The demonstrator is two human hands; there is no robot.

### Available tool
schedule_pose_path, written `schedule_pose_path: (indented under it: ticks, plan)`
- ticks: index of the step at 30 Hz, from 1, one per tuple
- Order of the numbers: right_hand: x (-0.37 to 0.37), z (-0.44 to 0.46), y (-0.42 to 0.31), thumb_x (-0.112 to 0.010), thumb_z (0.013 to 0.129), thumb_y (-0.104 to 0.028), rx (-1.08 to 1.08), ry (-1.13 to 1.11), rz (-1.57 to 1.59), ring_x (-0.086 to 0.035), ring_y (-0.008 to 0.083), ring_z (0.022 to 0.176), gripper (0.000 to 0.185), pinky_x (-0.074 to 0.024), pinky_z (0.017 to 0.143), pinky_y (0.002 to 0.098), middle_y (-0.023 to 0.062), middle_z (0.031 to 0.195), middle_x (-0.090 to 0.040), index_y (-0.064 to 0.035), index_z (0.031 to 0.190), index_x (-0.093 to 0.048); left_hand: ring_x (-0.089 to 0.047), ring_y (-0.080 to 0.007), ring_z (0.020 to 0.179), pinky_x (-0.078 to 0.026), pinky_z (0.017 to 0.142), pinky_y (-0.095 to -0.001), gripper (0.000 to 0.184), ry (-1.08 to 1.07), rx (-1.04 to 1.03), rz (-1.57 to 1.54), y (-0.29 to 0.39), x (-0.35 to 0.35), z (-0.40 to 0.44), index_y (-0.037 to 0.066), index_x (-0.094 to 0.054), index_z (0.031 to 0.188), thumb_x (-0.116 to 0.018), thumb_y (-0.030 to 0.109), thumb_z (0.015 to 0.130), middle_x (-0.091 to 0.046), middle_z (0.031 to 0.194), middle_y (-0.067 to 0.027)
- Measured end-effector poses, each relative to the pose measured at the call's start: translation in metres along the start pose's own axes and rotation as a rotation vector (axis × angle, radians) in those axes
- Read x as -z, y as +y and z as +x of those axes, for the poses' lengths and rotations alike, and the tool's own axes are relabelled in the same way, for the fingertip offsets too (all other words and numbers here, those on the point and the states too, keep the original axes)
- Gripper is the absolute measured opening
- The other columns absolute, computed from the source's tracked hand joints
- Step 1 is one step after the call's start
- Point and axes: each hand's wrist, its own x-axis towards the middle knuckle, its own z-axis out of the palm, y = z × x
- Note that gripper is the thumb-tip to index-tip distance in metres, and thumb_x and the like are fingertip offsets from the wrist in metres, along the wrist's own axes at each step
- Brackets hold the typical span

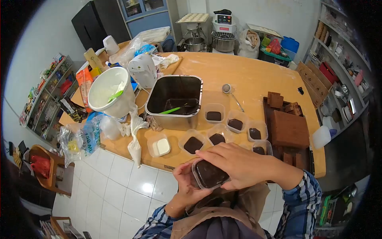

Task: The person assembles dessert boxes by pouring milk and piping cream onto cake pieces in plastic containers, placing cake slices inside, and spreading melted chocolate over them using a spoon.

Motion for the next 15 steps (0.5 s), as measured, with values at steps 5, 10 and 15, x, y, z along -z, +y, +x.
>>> schedule_pose_path:
  ticks: [5, 10, 15]
  plan:
    - [0.016, -0.014, 0.033, -0.07, 0.057, -0.012, -0.1, 0.169, -0.018, -0.045, 0.0346, 0.104, 0.083, -0.0365, 0.089, 0.0395, 0.0224, 0.111, -0.045, 0.0028, 0.127, -0.03, -0.034, -0.0347, 0.119, -0.029, 0.1, -0.0461, 0.089, 0.039, -0.131, 0.183, -0.002, 0.0, 0.015, 0.011, -0.016, 0.123, -0.079, 0.012, 0.059, -0.028, 0.127, -0.024]
    - [0.06, -0.03, 0.111, -0.076, 0.048, -0.01, -0.501, 0.467, 0.047, -0.046, 0.0299, 0.11, 0.09, -0.0367, 0.093, 0.0339, 0.0214, 0.116, -0.047, 0.0032, 0.126, -0.033, -0.035, -0.0311, 0.118, -0.028, 0.1, -0.0433, 0.085, 0.18, -0.293, 0.312, -0.062, 0.002, -0.006, 0.006, -0.021, 0.123, -0.078, 0.018, 0.061, -0.029, 0.126, -0.02]
    - [0.055, -0.047, 0.226, -0.077, 0.047, -0.016, -0.759, 0.49, -0.124, -0.045, 0.0338, 0.111, 0.093, -0.0374, 0.094, 0.035, 0.0243, 0.118, -0.046, 0.0032, 0.126, -0.033, -0.039, -0.0314, 0.111, -0.034, 0.095, -0.0425, 0.076, 0.226, -0.393, 0.448, -0.091, -0.006, -0.019, 0.002, -0.027, 0.119, -0.074, 0.023, 0.063, -0.033, 0.12, -0.0202]
